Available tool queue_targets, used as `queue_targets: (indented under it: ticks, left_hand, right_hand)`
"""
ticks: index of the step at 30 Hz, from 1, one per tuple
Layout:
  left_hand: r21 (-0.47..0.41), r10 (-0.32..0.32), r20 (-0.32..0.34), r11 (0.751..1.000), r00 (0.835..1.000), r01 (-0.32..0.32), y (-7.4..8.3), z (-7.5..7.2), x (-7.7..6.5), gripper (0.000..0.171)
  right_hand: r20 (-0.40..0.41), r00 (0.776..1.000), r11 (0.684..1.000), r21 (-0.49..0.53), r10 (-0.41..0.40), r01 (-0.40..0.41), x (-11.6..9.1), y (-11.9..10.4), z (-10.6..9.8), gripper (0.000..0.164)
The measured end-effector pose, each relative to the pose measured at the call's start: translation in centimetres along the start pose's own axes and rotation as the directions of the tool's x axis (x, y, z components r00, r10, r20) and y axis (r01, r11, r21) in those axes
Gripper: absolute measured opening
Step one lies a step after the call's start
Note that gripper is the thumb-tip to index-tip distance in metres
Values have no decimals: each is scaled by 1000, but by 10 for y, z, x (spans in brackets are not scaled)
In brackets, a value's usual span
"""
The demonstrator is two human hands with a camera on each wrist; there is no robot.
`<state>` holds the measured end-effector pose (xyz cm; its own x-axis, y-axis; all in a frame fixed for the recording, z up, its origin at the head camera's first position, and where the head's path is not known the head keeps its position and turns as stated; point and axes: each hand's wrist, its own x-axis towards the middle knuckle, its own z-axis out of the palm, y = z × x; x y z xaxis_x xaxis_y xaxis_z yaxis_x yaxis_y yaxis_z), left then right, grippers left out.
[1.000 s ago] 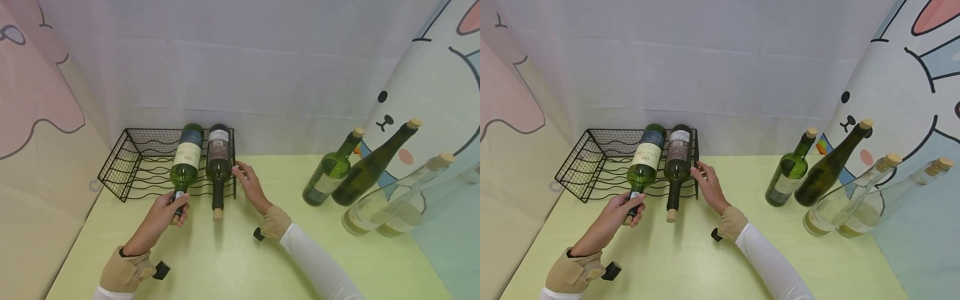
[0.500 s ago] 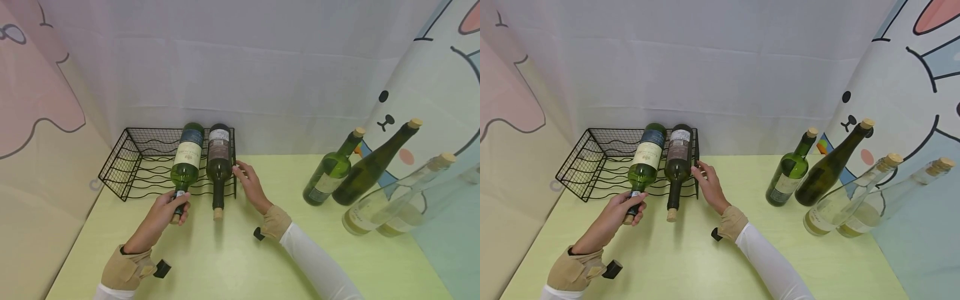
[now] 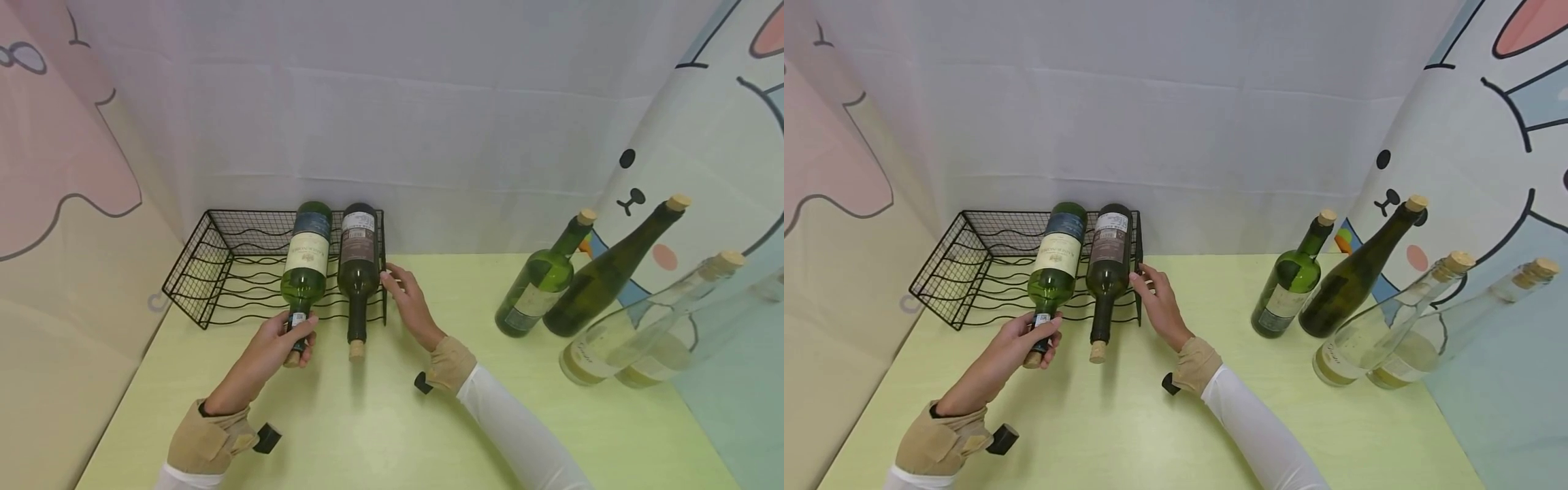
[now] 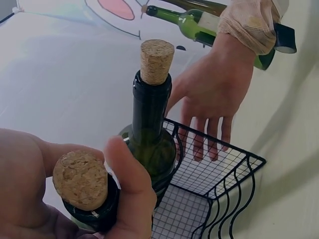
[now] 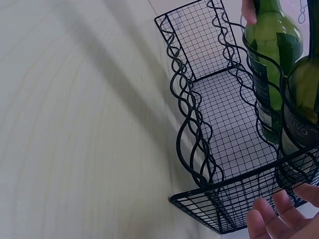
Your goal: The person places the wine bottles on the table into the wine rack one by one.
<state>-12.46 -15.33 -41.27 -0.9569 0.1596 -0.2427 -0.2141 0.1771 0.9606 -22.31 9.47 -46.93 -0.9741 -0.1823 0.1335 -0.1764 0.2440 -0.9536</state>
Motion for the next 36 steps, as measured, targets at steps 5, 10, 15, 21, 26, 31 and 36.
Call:
queue_targets:
  ticks: [5,10,15,21,26,31,36]
  left_hand:
    - [20,1,-13,1000,1000,-1,0,2,-2,53]
    - [38,26,0,999,1000,-26,0,3,-4,48]
    - [95,44,1,994,999,-44,1,1,-5,45]
    - [124,39,15,992,999,-40,2,-2,-6,45]
    - [70,20,17,997,1000,-21,3,-1,-5,48]
    - [13,9,19,1000,1000,-9,2,0,-5,56]
    - [16,19,24,1000,1000,-20,0,-1,-6,60]
  right_hand:
    - [19,1000,1000,13,1,-2,-3,-5,-2,62]
    - [9,1000,1000,16,-1,1,-1,-2,0,63]
    - [5,1000,1000,13,2,-2,-1,-1,1,64]
    - [4,1000,1000,14,4,-4,-1,-1,1,64]
    - [3,1000,1000,14,4,-4,-1,-1,1,65]
    - [4,1000,1000,16,8,-8,-1,-1,1,64]
    - [3,1000,1000,18,5,-5,-1,-1,1,64]
